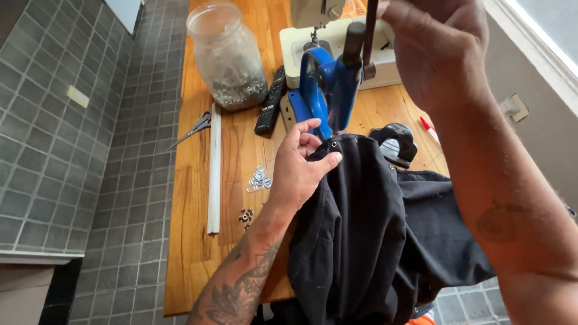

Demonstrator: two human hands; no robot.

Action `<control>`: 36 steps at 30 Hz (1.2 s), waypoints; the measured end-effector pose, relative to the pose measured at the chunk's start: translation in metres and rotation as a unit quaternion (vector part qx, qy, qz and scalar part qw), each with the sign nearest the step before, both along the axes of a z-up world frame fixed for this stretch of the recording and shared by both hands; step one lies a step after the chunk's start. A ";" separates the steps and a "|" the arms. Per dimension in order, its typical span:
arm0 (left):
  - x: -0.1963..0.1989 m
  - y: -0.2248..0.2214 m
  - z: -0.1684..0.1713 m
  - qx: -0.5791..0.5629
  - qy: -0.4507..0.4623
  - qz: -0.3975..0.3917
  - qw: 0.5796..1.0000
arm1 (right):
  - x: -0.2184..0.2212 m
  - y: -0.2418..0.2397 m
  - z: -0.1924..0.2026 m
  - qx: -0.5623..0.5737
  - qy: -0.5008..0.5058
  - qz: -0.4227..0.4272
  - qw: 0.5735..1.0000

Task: Measuring and marking a black garment for fastener placement and preparing to use a manual press.

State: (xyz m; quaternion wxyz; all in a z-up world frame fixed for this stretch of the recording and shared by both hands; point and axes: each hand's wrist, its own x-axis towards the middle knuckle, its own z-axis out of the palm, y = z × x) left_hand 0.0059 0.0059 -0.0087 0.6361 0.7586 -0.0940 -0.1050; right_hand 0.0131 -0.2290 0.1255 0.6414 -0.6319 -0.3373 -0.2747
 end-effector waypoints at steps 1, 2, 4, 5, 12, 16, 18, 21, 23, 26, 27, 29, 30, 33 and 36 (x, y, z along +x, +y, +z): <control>0.001 0.001 -0.005 -0.014 -0.033 -0.013 0.999 | -0.003 -0.001 -0.003 0.005 0.034 0.013 0.999; 0.002 0.001 -0.011 -0.027 -0.065 -0.027 0.997 | -0.005 -0.003 -0.007 0.011 0.067 0.026 0.997; -0.002 0.004 -0.001 -0.025 -0.050 -0.038 0.998 | -0.006 -0.008 -0.013 -0.016 0.056 0.056 0.997; -0.005 0.007 0.004 -0.023 -0.034 -0.045 0.998 | -0.005 -0.010 -0.015 -0.044 0.046 0.091 0.994; -0.026 0.018 0.019 -0.101 -0.027 -0.073 0.992 | -0.048 -0.015 -0.067 -0.028 0.121 0.043 0.991; -0.047 0.046 0.036 -0.074 -0.014 -0.123 0.990 | -0.097 -0.012 -0.093 -0.176 0.200 -0.096 0.959; -0.056 0.058 0.044 -0.076 -0.043 -0.153 0.984 | -0.116 -0.013 -0.097 -0.225 0.243 -0.057 0.942; -0.073 0.073 0.059 -0.087 -0.113 -0.224 0.964 | -0.137 -0.012 -0.096 -0.240 0.278 0.044 0.929; -0.088 0.081 0.073 -0.040 -0.110 -0.259 0.959 | -0.145 -0.010 -0.098 -0.194 0.285 0.096 0.934; -0.105 0.079 0.077 -0.049 -0.126 -0.297 0.945 | -0.145 -0.005 -0.093 -0.175 0.256 0.177 0.934; -0.109 0.081 0.079 -0.048 -0.127 -0.295 0.946 | -0.144 -0.004 -0.090 -0.176 0.255 0.180 0.934; -0.116 0.084 0.083 -0.015 -0.122 -0.309 0.943 | -0.143 -0.001 -0.086 -0.348 0.192 0.183 0.899; -0.120 0.086 0.080 -0.013 -0.120 -0.308 0.944 | -0.145 0.003 -0.082 -0.346 0.192 0.185 0.899; -0.130 0.095 0.069 0.029 -0.226 -0.293 0.929 | -0.160 0.009 -0.081 -0.419 0.157 0.188 0.874; -0.138 0.103 0.053 0.083 -0.305 -0.235 0.919 | -0.184 0.009 -0.093 -0.481 0.138 0.019 0.866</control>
